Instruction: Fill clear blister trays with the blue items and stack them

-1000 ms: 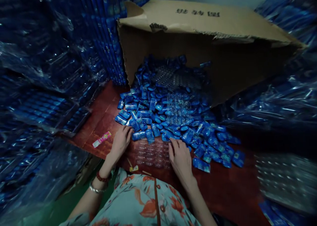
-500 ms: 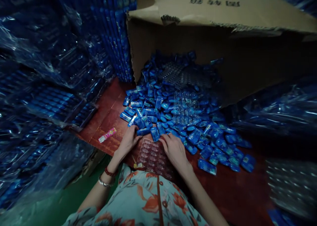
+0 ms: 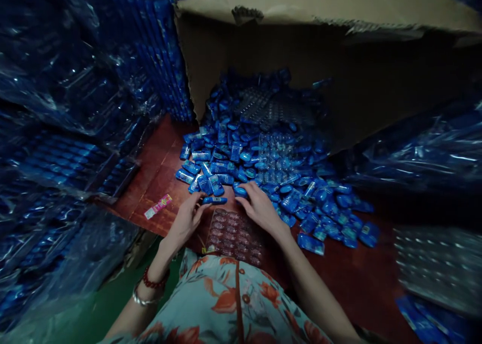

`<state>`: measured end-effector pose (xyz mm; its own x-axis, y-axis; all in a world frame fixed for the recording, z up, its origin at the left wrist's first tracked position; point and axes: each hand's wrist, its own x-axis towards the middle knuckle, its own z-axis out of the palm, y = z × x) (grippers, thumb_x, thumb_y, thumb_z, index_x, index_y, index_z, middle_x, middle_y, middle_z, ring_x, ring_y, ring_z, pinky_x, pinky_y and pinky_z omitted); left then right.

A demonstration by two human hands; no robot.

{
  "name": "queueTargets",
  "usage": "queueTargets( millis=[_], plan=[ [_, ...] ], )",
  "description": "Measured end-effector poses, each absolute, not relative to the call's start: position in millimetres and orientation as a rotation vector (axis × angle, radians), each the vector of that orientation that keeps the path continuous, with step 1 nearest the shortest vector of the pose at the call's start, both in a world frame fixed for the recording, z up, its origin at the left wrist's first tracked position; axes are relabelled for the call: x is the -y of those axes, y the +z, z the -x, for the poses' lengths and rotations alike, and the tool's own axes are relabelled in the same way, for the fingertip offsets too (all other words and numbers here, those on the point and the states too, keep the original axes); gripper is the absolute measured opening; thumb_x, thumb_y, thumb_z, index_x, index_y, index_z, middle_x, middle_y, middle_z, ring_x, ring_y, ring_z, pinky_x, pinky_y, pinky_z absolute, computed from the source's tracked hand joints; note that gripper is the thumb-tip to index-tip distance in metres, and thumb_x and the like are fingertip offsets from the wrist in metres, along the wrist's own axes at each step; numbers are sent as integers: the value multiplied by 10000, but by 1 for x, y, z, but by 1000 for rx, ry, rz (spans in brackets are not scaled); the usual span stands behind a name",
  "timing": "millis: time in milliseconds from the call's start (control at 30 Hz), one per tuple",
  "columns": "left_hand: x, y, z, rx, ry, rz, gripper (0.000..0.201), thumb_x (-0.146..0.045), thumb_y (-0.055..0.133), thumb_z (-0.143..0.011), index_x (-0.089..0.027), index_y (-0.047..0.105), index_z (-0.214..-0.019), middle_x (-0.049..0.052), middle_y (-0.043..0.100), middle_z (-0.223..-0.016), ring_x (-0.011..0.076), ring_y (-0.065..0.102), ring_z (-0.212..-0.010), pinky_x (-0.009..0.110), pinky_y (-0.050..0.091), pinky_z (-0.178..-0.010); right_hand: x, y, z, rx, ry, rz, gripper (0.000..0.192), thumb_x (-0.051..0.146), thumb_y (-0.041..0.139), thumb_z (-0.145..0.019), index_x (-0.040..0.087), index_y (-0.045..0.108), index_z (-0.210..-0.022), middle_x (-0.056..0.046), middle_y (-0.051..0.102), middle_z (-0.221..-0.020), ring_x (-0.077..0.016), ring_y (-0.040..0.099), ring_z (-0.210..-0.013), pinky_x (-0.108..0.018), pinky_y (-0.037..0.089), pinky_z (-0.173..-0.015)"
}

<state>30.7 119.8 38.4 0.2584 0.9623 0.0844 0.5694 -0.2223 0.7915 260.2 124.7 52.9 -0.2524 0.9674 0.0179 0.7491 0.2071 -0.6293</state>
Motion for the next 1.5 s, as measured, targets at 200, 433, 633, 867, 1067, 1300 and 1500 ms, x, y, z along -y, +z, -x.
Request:
queueTargets(
  millis=[200,433,633,867,1067,1300,1500],
  plan=[
    [-103,37,-56,-1167,495,-2098,183,-228,396,-920,-172,522,-1040,71,579,-950,176,561,-874,298,471,-780,-64,40,-282,1647,744,1637,273,290,456,-909,221,527,-1164,-61,635,-1099,-186,610,-989,-323,481,-870],
    [-95,38,-64,-1121,153,-2388,316,-60,339,-854,-189,522,-1078,76,509,-942,197,494,-862,319,459,-760,-24,7,-273,1921,624,1626,422,83,332,-872,189,518,-1234,-108,605,-1145,-186,572,-1087,-344,495,-919],
    [-97,39,-60,-1032,123,-2462,396,-53,397,-825,-207,469,-1183,95,518,-1046,219,483,-955,371,450,-855,-37,18,-279,2110,557,1553,493,38,321,-853,191,476,-1295,-98,591,-1165,-173,546,-1117,-328,482,-952],
    [-94,39,-79,-1040,30,-2465,424,-22,400,-803,-174,485,-1189,128,534,-1166,252,479,-1115,423,395,-974,-52,39,-268,2501,548,1751,522,11,358,-825,167,454,-1313,-121,580,-1162,-217,570,-1046,-336,494,-890],
    [-94,35,-93,-1081,-34,-2490,412,-46,388,-815,-124,471,-1210,155,547,-1165,272,479,-1150,433,408,-956,-56,50,-243,2547,424,1979,481,58,341,-866,186,433,-1320,-113,602,-1125,-216,572,-1048,-329,470,-897],
    [-123,43,-61,-1054,351,-2325,350,-284,467,-900,-204,471,-1241,102,581,-1099,231,540,-1026,376,456,-889,-77,62,-273,2456,626,1795,340,257,383,-940,229,507,-1256,-81,646,-1081,-199,605,-978,-332,472,-837],
    [-161,26,-59,-1499,354,-2370,481,-293,557,-844,-155,438,-1289,193,446,-1281,320,470,-1122,484,411,-914,-125,59,-260,2397,520,1822,330,221,342,-951,197,523,-1226,-92,615,-1118,-188,573,-1019,-296,458,-822]
  ],
)
